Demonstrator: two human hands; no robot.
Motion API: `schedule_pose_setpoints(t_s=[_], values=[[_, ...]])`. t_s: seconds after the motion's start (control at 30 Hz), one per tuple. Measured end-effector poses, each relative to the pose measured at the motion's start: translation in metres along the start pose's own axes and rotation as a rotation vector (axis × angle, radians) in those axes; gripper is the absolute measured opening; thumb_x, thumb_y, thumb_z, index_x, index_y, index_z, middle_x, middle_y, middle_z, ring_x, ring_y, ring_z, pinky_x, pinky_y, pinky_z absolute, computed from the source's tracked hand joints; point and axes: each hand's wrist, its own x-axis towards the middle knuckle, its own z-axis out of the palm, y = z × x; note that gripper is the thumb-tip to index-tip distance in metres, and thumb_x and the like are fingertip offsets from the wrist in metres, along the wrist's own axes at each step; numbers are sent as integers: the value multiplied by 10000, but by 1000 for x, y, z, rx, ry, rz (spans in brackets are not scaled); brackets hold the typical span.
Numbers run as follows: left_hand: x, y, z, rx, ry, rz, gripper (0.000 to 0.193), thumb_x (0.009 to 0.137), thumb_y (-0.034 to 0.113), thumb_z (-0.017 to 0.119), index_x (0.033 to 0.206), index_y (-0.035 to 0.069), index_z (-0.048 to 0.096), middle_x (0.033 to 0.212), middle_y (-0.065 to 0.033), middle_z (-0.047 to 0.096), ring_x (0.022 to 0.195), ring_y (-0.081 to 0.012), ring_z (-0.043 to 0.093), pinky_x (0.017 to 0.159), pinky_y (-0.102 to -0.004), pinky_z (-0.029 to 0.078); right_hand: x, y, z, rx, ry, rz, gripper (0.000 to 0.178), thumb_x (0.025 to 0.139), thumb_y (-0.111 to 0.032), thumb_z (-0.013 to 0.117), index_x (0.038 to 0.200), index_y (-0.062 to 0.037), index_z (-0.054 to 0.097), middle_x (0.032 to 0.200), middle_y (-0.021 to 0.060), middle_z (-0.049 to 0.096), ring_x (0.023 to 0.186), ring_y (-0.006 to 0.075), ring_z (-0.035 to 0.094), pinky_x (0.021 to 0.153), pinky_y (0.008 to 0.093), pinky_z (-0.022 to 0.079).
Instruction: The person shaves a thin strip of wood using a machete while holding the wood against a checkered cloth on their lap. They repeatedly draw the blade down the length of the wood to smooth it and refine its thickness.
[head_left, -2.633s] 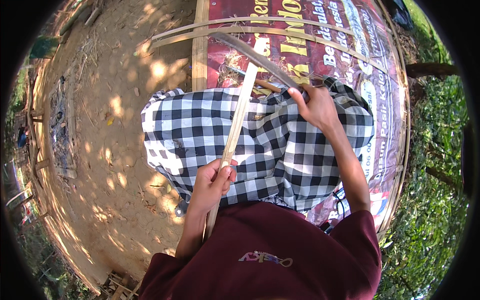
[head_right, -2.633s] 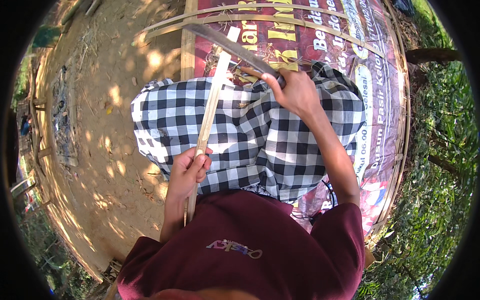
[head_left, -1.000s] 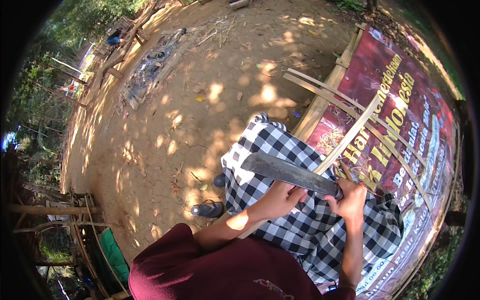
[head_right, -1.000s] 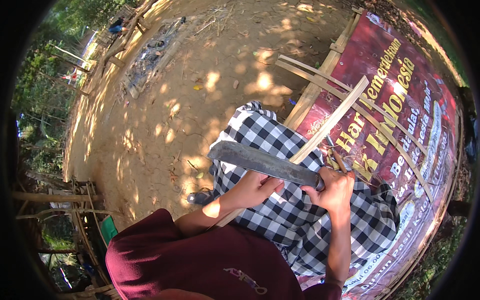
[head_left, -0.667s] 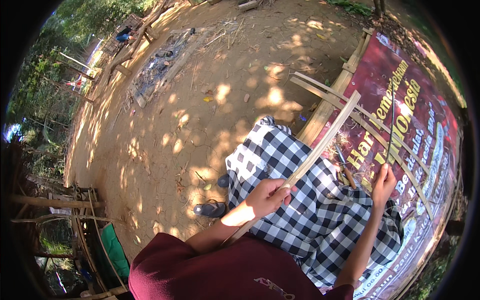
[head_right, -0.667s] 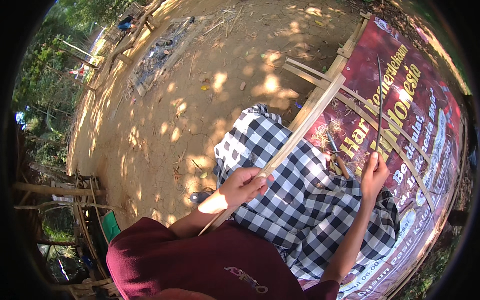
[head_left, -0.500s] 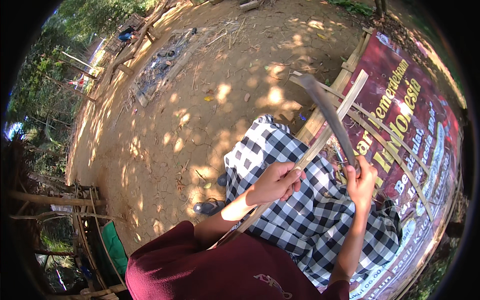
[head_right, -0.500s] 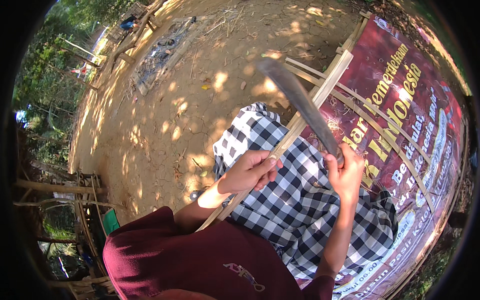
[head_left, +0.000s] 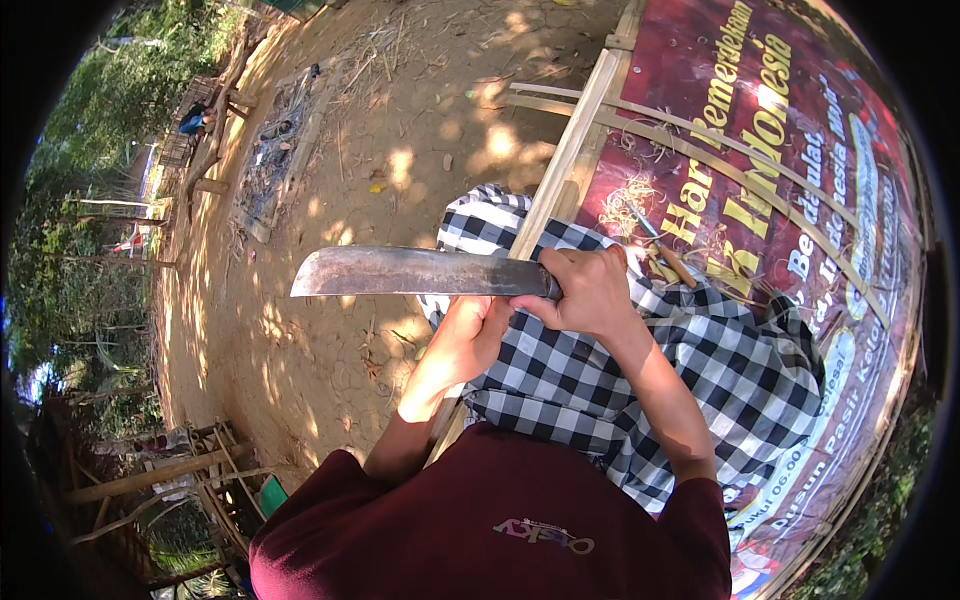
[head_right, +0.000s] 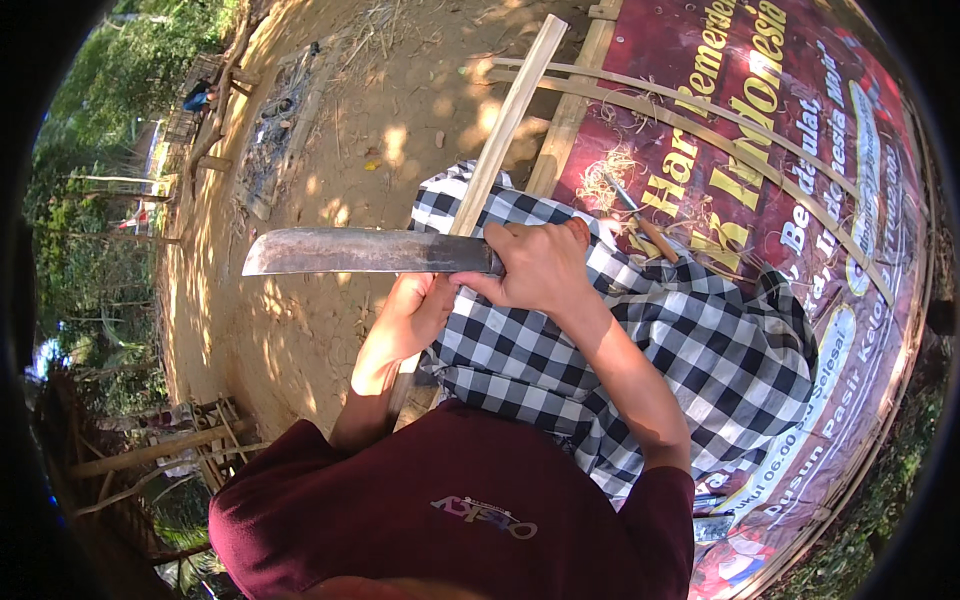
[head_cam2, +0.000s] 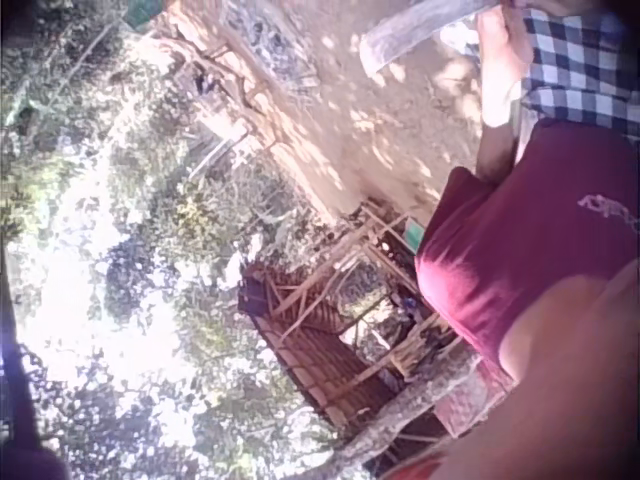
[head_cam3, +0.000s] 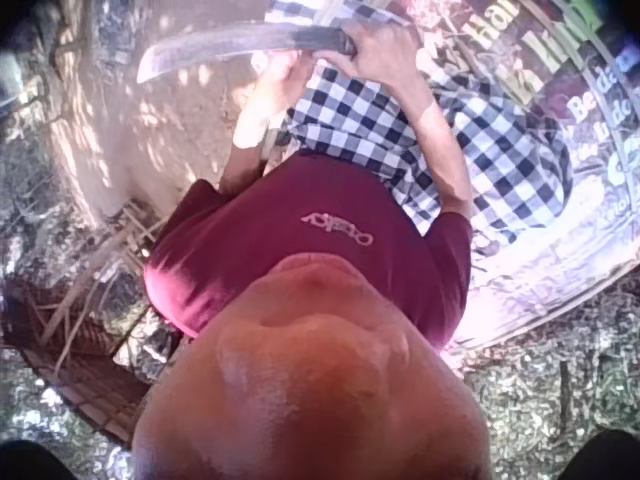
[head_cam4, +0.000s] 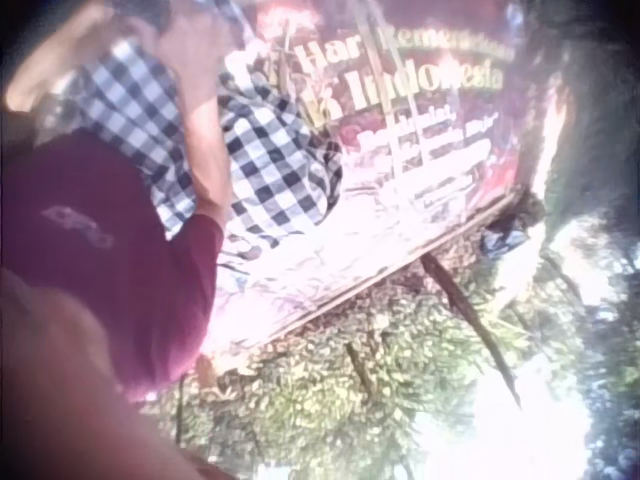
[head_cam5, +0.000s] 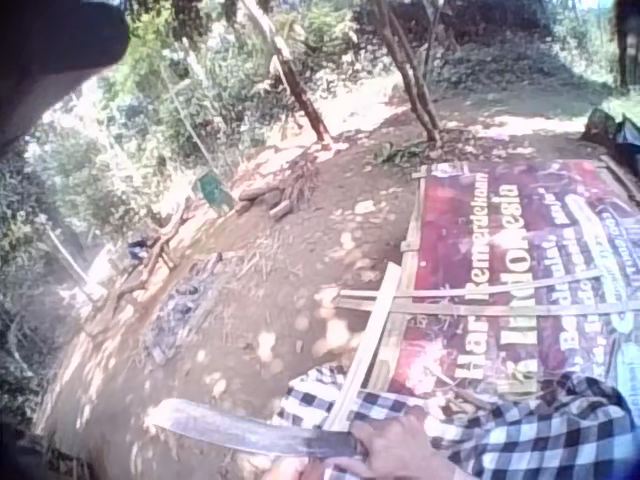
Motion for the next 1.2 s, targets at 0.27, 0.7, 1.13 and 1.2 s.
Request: schedule_pose_setpoints(t_s=[0.27, 0.7, 1.13, 1.2], values=[[9, 0, 4, 98, 27, -169, 218, 1027, 162, 427, 894, 20, 527, 595, 53, 382, 539, -49, 340, 494, -246, 309, -10, 24, 11, -16, 89, 57, 576, 721, -642, 681, 732, -73, 592, 553, 61, 576, 489, 281, 605, 442, 380, 431], [-21, -6, -11, -316, -2, -443, 300, 1045, 224, 413, 768, 110, 441, 565, 76, 336, 442, -8, 260, 384, -205, 201, -22, 94, -42, 316, 325, 634, 496, 930, -449, 586, 776, 18, 648, 456, 106, 481, 402, 199, 457, 452, 342, 385], [-21, -6, 0, 221, 15, -144, 250, 1020, 167, 450, 820, 27, 501, 611, 23, 419, 542, -48, 349, 482, -263, 323, -19, 33, -3, -77, 89, 21, 610, 725, -708, 629, 685, -99, 630, 548, 68, 594, 458, 269, 595, 413, 377, 430], [-25, 1, -6, 295, -16, -154, 268, 1030, 187, 430, 802, 54, 475, 599, 56, 375, 515, -31, 312, 464, -236, 282, -19, 45, -3, -117, 162, 28, 608, 724, -704, 632, 686, -97, 631, 539, 70, 589, 449, 272, 587, 412, 387, 427]])
